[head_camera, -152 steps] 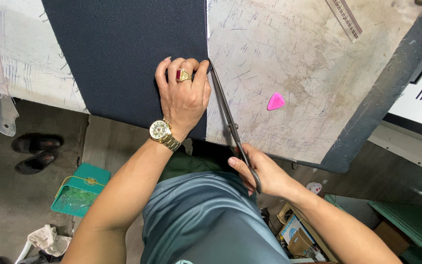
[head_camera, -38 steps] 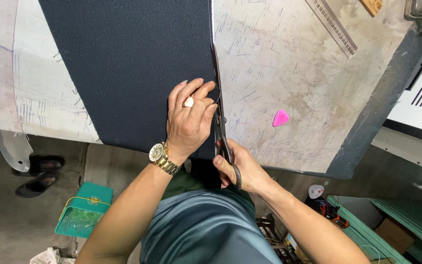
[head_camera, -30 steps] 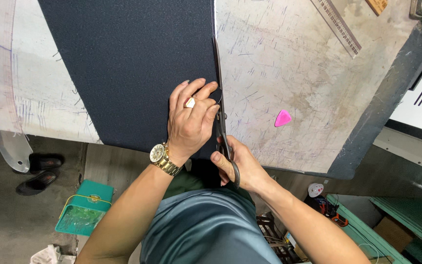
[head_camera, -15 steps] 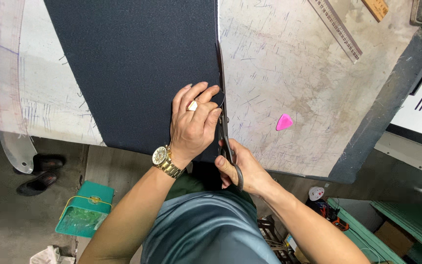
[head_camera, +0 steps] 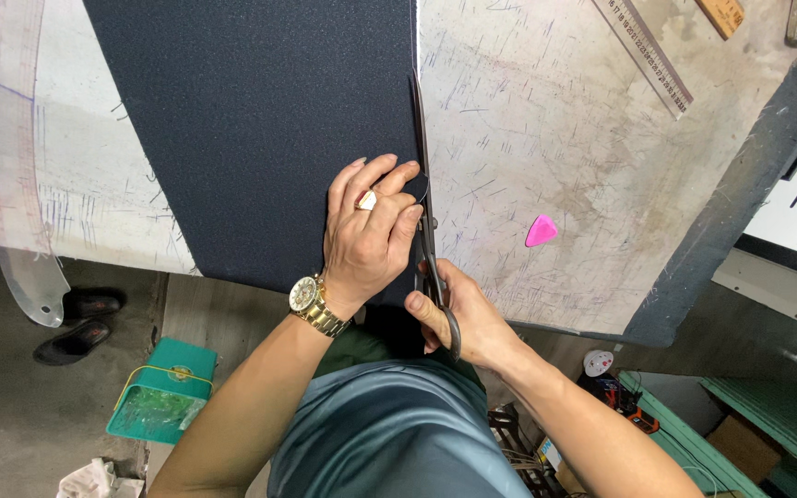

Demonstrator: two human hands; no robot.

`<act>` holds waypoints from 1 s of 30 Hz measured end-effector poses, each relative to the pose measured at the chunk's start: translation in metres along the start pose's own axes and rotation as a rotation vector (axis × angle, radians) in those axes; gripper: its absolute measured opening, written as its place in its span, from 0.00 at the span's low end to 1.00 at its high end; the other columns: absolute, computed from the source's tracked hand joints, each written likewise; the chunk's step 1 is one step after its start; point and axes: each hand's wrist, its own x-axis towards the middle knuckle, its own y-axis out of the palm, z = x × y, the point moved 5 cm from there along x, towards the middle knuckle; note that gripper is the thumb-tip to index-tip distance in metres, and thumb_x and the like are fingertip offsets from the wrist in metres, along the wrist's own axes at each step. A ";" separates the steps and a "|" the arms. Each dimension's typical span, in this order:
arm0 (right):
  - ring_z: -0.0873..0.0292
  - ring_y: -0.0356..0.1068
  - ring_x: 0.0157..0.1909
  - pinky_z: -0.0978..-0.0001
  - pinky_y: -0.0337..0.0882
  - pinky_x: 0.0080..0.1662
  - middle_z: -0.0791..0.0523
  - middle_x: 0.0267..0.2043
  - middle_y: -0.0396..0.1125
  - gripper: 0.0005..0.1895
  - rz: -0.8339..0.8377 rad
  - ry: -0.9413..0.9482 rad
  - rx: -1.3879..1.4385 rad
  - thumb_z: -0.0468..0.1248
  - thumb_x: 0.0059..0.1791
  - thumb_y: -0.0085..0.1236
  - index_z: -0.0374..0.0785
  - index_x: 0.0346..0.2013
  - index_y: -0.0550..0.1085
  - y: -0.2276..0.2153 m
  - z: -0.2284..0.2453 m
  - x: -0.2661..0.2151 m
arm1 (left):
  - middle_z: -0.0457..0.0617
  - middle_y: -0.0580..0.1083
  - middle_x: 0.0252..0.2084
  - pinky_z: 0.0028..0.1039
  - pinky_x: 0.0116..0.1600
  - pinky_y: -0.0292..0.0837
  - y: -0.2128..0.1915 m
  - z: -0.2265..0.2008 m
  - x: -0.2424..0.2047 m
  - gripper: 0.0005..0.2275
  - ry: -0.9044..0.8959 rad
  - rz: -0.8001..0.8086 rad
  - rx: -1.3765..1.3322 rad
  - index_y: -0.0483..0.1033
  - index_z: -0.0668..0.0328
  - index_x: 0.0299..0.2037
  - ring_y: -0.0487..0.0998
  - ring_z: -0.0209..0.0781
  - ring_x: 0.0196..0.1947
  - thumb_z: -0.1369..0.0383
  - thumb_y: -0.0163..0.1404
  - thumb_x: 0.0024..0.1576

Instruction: The person cuts dark fabric using shears, marks it with chalk along a ruler, and handles various fabric pattern components on a table.

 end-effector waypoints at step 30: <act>0.55 0.71 0.14 0.68 0.75 0.21 0.50 0.13 0.65 0.35 0.020 -0.009 0.054 0.52 0.49 0.62 0.24 0.55 0.66 -0.001 -0.005 0.005 | 0.57 0.74 0.62 0.49 0.67 0.61 -0.002 0.003 0.002 0.04 -0.028 -0.001 -0.053 0.70 0.59 0.39 0.73 0.58 0.63 0.70 0.46 0.67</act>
